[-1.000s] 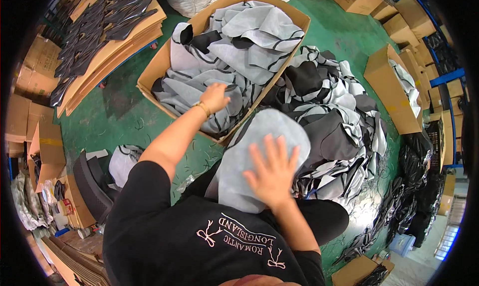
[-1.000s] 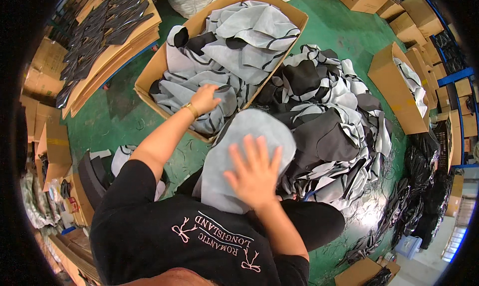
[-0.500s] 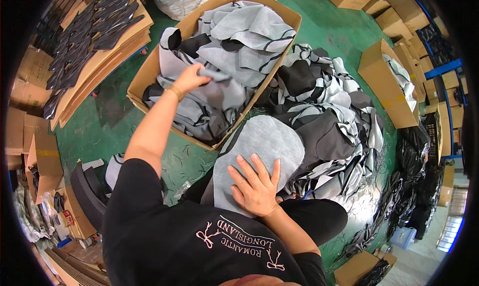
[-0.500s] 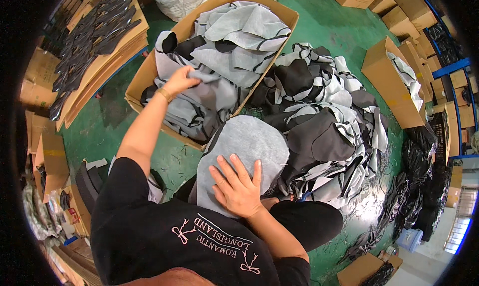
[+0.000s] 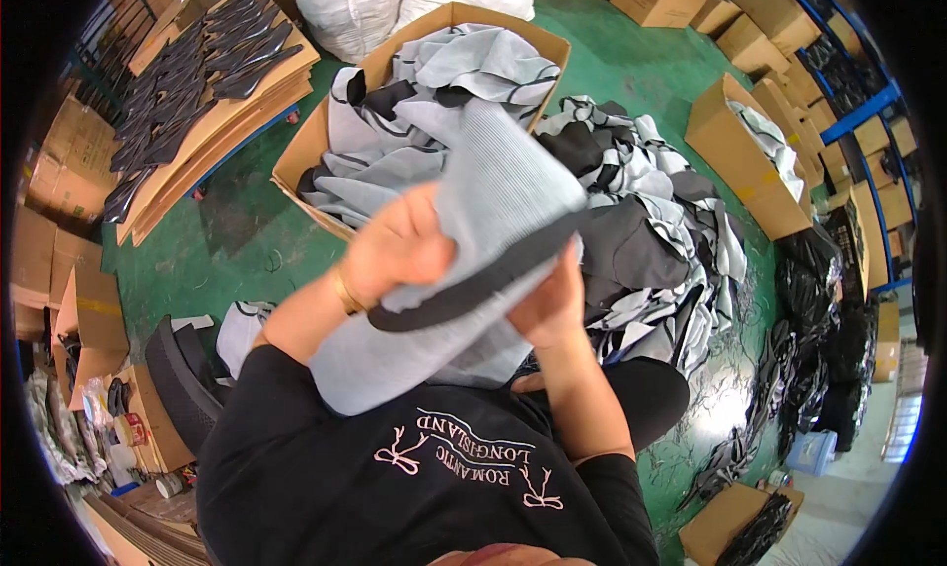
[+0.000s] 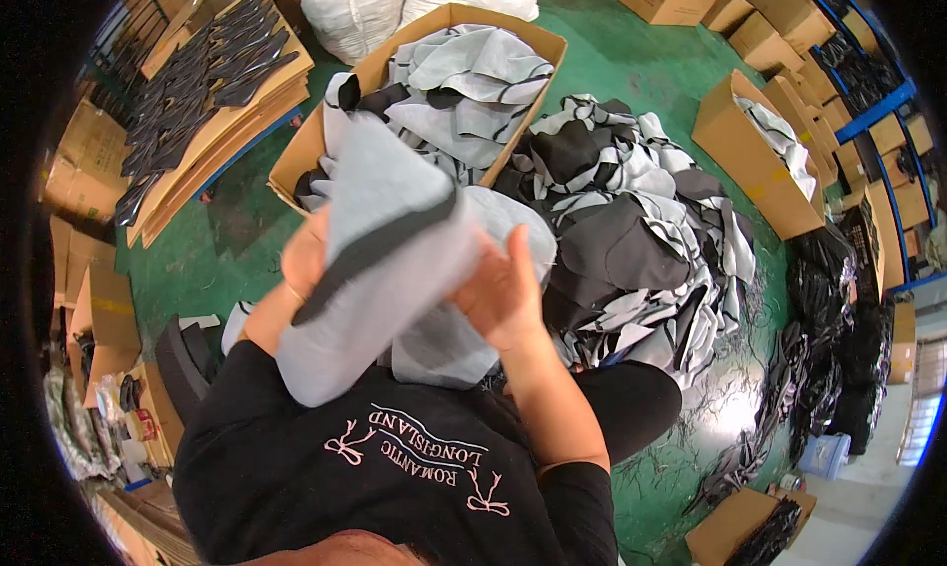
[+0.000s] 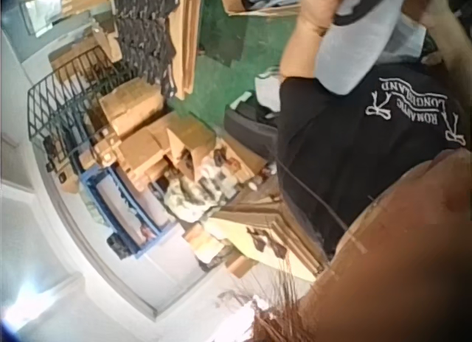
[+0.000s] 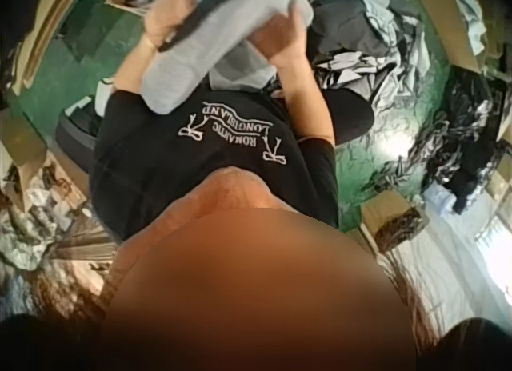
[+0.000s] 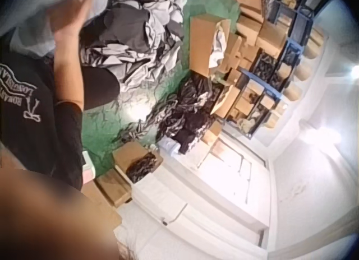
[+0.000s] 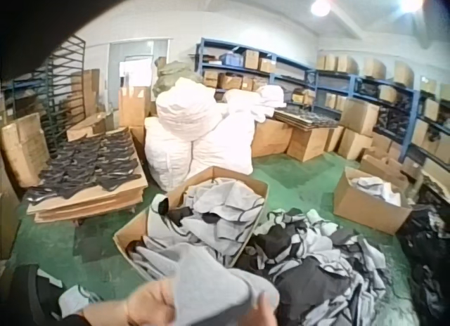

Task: Inspecting and sorting gray fabric pieces with black trim in a warehouse environment.

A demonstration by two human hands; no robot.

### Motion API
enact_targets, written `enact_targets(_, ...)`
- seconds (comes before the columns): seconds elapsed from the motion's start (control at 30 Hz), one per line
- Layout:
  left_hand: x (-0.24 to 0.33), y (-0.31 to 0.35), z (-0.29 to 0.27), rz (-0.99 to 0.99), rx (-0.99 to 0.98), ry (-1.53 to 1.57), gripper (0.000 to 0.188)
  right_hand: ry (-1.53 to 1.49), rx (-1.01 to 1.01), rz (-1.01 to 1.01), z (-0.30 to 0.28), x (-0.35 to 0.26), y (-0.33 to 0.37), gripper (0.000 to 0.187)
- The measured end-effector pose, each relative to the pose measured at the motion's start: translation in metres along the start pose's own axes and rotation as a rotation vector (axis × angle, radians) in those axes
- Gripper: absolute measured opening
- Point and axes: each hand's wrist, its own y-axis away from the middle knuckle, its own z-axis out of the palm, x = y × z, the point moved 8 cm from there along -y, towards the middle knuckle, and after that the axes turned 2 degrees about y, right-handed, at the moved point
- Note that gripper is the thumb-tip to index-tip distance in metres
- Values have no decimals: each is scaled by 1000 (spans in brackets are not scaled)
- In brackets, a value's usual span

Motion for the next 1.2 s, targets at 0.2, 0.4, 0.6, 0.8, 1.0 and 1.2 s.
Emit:
enact_targets(0.2,-35,-1,-7,-105,-22,73,51,-86,84,-81,-37,-10,74,69)
enact_targets(0.4,-69,-12,-48,-245,135,43,34,-186,230,-133,-65,-41,101,67)
enact_targets(0.6,-75,-50,-85,-275,303,-225,29,-98,389,-136,-96,-77,52,55)
enact_targets(0.8,-114,-81,-184,-306,471,-825,29,536,685,-308,-180,-112,3,29)
enact_targets(1.0,-116,-12,-156,1,470,-1027,27,756,754,-103,-185,-39,39,33)
enact_targets(1.2,-118,4,-142,-82,515,-1071,22,1838,795,-430,-121,-89,61,28)
